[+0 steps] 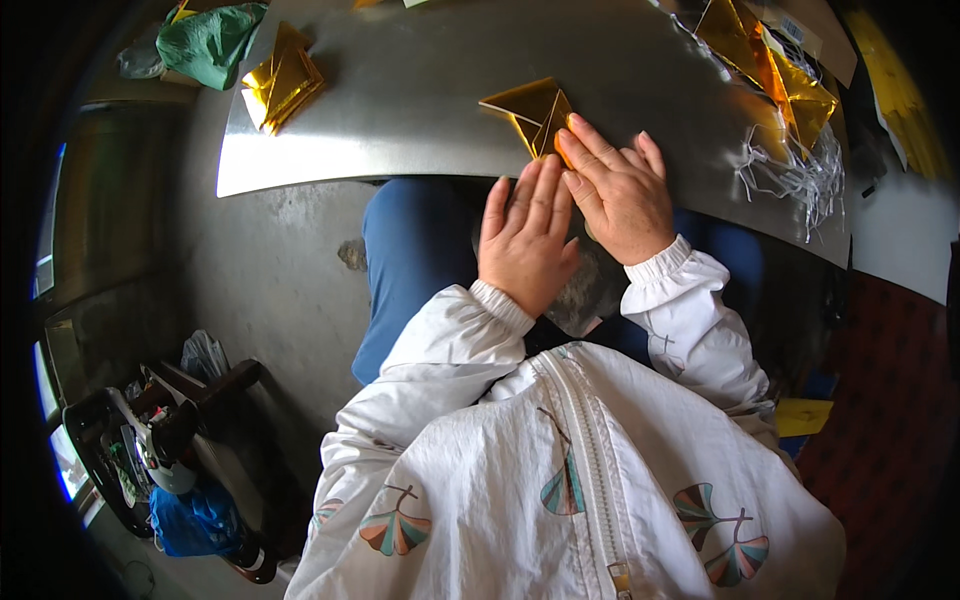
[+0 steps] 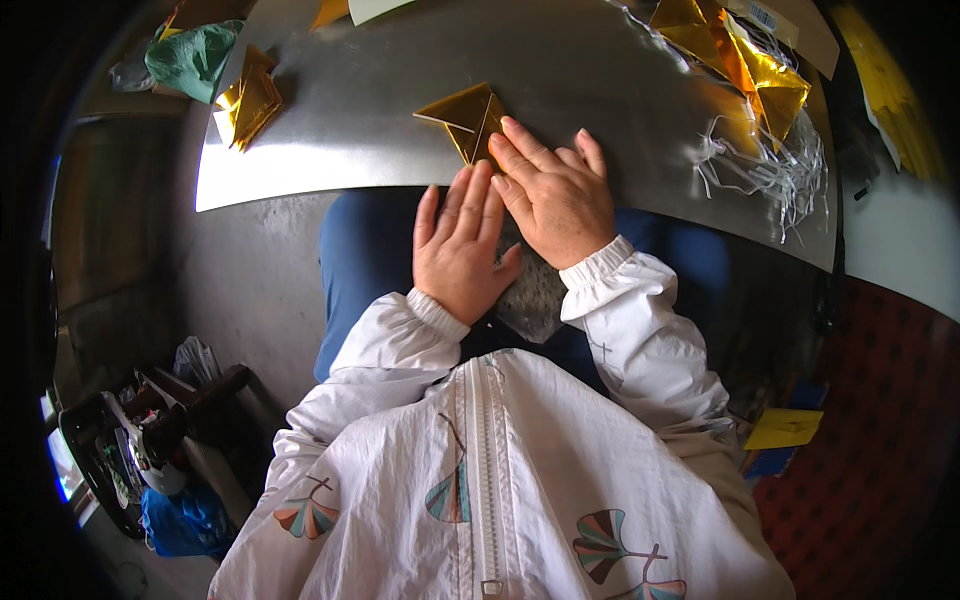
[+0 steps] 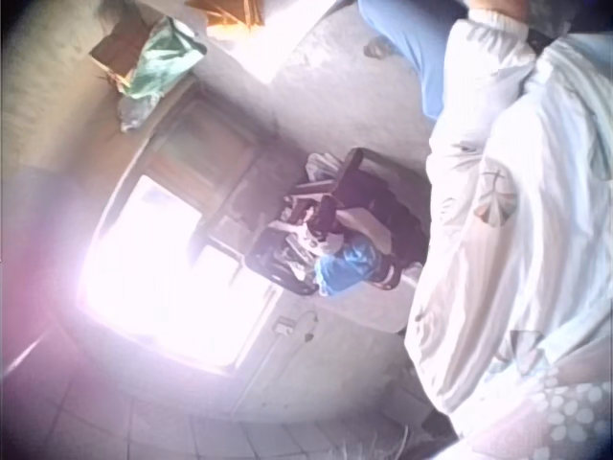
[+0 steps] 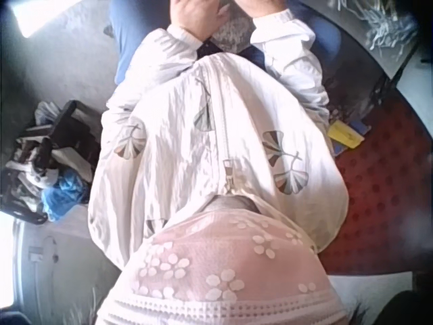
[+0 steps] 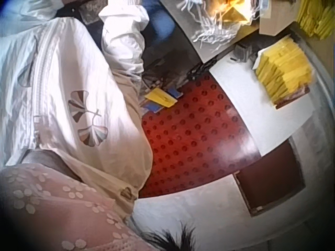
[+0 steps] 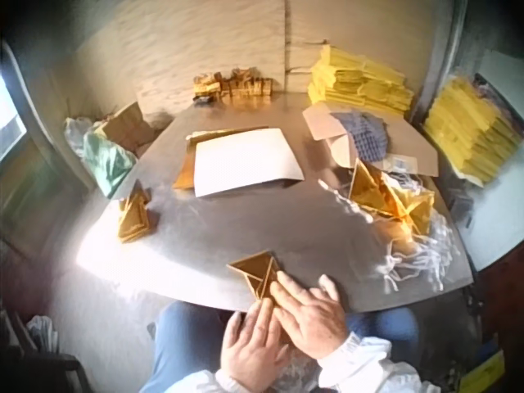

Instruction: The person folds a gold-colored sheet of paper by hand on a metal table, creating a triangular origami shape. The person folds the paper multiple times, aligning edges and creasing folds, then places the finished piece aside and begins folding another sheet.

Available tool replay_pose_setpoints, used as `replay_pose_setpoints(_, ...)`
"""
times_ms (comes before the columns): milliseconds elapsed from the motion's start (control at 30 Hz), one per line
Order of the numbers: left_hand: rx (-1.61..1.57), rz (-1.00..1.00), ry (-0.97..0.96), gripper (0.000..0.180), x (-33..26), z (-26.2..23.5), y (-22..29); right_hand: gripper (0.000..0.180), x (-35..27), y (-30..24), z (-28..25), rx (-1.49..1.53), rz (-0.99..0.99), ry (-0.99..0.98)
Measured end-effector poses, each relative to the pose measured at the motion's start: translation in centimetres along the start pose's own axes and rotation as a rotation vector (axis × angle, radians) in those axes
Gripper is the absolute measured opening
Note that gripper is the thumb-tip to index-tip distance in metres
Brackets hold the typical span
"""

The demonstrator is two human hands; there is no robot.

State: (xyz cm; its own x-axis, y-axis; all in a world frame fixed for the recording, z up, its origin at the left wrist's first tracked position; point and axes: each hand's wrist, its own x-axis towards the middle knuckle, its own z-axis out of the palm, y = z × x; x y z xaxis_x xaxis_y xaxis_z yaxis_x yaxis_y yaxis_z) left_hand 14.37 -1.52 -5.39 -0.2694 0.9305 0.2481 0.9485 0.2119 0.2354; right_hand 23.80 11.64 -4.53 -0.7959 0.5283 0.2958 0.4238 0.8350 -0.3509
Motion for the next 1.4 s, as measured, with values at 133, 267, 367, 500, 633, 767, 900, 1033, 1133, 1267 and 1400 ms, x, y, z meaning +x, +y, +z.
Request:
replay_pose_setpoints(133, -0.053, -0.106, -0.052, 0.055, -3.5, -3.1, -1.1, 0.039, 0.0, 0.4, -0.1, -0.056, -0.052, -0.027)
replay_pose_setpoints(267, -0.335, -0.271, -0.054, 0.036, -4.3, -4.4, -2.2, 0.038, 0.1, 0.2, 0.0, -0.063, -0.060, 0.012)
replay_pose_setpoints(367, -0.755, -0.488, 0.044, 0.023, -1.9, -2.7, -2.3, 0.038, 0.2, 0.1, 0.0, -0.055, -0.060, 0.017)
replay_pose_setpoints(500, -1.303, -0.778, -0.041, 0.030, 1.2, 0.0, -2.5, 0.037, -0.1, 0.2, -0.4, -0.026, -0.045, -0.002)
replay_pose_setpoints(633, -1.315, -0.737, 0.052, 0.025, 1.3, 0.5, -1.6, 0.035, -0.2, 0.1, -0.3, 0.007, -0.032, 0.026)
replay_pose_setpoints(767, -0.829, -0.545, 0.118, 0.020, 1.2, -0.1, -1.6, 0.033, -0.1, -0.1, -0.2, 0.048, -0.014, 0.048)
replay_pose_setpoints(900, -0.822, -0.506, 0.139, 0.019, 1.5, 0.0, -1.6, 0.033, -0.2, -0.2, -0.3, 0.065, -0.007, 0.062)
replay_pose_setpoints(1033, -1.031, -0.606, 0.080, 0.019, 1.3, 0.4, -1.7, 0.034, -0.1, -0.5, -0.2, 0.035, -0.003, 0.060)
replay_pose_setpoints(1133, -1.132, -0.634, 0.120, 0.019, 1.3, 0.8, -1.7, 0.036, -0.1, -0.6, -0.2, -0.005, 0.007, 0.032)
replay_pose_setpoints(1267, -1.086, -0.648, 0.129, 0.018, 1.4, 0.9, -1.5, 0.037, 0.1, -0.8, 0.0, -0.010, 0.014, 0.041)
replay_pose_setpoints(1400, -1.056, -0.619, 0.145, 0.020, 1.5, 0.9, -1.4, 0.038, 0.1, -1.2, 0.1, -0.064, 0.035, 0.030)
